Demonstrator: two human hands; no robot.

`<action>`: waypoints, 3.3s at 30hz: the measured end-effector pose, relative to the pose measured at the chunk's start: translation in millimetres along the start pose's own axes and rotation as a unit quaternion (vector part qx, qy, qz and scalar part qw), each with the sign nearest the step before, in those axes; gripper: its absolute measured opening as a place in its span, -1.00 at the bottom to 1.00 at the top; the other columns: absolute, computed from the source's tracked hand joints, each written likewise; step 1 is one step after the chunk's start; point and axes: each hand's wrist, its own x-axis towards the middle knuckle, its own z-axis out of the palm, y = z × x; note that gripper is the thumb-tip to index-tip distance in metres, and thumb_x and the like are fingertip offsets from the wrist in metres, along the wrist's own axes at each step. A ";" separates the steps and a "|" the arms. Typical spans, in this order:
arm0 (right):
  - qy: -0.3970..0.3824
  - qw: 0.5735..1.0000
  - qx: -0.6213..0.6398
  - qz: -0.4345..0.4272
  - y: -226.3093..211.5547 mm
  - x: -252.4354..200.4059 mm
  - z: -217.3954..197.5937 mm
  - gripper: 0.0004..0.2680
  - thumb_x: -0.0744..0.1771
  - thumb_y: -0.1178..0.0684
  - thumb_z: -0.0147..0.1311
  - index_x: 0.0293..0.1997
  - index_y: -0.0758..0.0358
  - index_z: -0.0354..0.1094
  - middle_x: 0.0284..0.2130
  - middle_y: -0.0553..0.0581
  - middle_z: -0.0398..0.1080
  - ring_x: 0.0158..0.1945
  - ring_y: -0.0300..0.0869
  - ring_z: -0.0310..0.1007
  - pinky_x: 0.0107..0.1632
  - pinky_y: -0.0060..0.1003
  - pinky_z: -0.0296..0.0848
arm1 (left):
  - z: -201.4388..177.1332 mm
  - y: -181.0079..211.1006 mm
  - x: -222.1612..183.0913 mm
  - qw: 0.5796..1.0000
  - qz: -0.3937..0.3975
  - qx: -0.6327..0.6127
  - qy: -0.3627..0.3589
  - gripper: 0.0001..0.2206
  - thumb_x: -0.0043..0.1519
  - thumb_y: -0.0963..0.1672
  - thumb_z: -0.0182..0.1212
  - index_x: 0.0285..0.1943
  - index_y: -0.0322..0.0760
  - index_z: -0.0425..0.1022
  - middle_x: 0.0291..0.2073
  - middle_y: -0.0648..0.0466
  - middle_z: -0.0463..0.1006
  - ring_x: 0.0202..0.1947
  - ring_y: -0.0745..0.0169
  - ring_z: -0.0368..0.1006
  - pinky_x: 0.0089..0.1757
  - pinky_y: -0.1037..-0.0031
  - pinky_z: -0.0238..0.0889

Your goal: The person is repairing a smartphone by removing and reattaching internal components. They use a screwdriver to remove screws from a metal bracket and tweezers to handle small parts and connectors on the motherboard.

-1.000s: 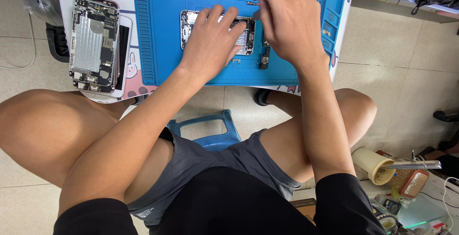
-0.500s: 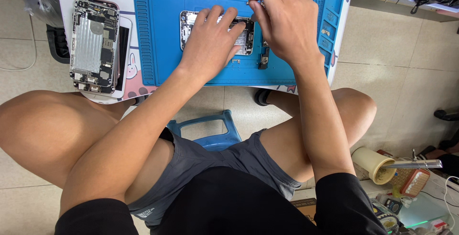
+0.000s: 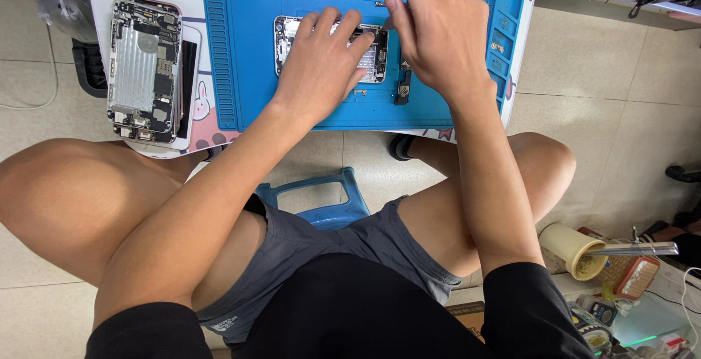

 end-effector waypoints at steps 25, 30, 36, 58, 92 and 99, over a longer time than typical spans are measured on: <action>-0.012 0.995 0.032 0.092 -1.5 -18.2 -13.3 -0.87 0.47 -0.01 0.21 0.07 0.11 0.38 -0.24 0.01 0.55 -0.16 -0.12 0.55 -0.42 -0.15 0.21 | -0.4 0.4 -0.2 1.000 0.004 -0.011 -0.007 -0.51 0.24 0.11 0.39 0.29 -0.03 0.51 0.21 0.04 0.43 0.16 -0.05 0.34 0.12 0.18 0.25; 0.038 0.978 0.081 0.190 1.6 -44.6 -47.9 -0.80 0.49 0.10 0.22 0.18 0.17 0.23 -0.30 -0.07 0.58 -0.26 -0.22 0.58 -0.21 -0.24 0.35 | 1.6 0.2 0.0 1.000 0.006 -0.009 -0.003 -0.50 0.23 0.12 0.41 0.29 -0.02 0.51 0.20 0.04 0.43 0.14 -0.05 0.35 0.11 0.17 0.28; -0.060 0.974 -0.054 0.211 11.9 -83.8 -43.2 -0.80 0.45 0.00 0.31 0.11 0.10 0.35 -0.36 -0.13 0.54 -0.25 -0.22 0.60 -0.41 -0.18 0.28 | 5.0 0.5 1.5 1.000 0.016 0.005 -0.016 -0.49 0.25 0.11 0.37 0.36 0.03 0.48 0.22 0.03 0.40 0.13 -0.08 0.33 0.08 0.15 0.28; 0.106 0.814 0.356 0.447 -8.7 -155.1 -3.0 -0.92 0.47 0.12 0.08 -0.06 0.31 0.34 -0.35 0.19 0.50 -0.25 -0.12 0.66 -0.37 -0.41 0.58 | -1.4 3.3 6.1 0.999 0.031 0.000 -0.032 -0.51 0.31 0.05 0.36 0.42 -0.03 0.47 0.26 -0.06 0.37 0.17 -0.15 0.30 0.07 0.10 0.31; 0.130 0.840 0.334 0.408 3.3 -144.9 4.9 -0.90 0.46 0.07 0.13 -0.10 0.27 0.40 -0.41 0.11 0.52 -0.26 -0.16 0.70 -0.47 -0.50 0.27 | -25.4 61.4 17.4 0.974 0.036 -0.221 0.040 -0.83 0.25 -0.04 0.52 -0.13 -0.15 0.73 -0.15 0.08 0.53 0.01 0.02 0.37 0.11 0.17 0.30; 0.162 0.821 0.339 0.430 3.5 -136.7 -5.8 -0.89 0.46 0.06 0.09 -0.13 0.25 0.37 -0.39 0.07 0.48 -0.24 -0.15 0.73 -0.40 -0.47 0.39 | -6.5 93.3 21.4 0.986 0.120 -0.079 0.082 -0.80 0.21 -0.22 0.42 -0.48 -0.11 0.63 -0.16 0.06 0.53 -0.01 0.04 0.34 0.06 0.24 0.24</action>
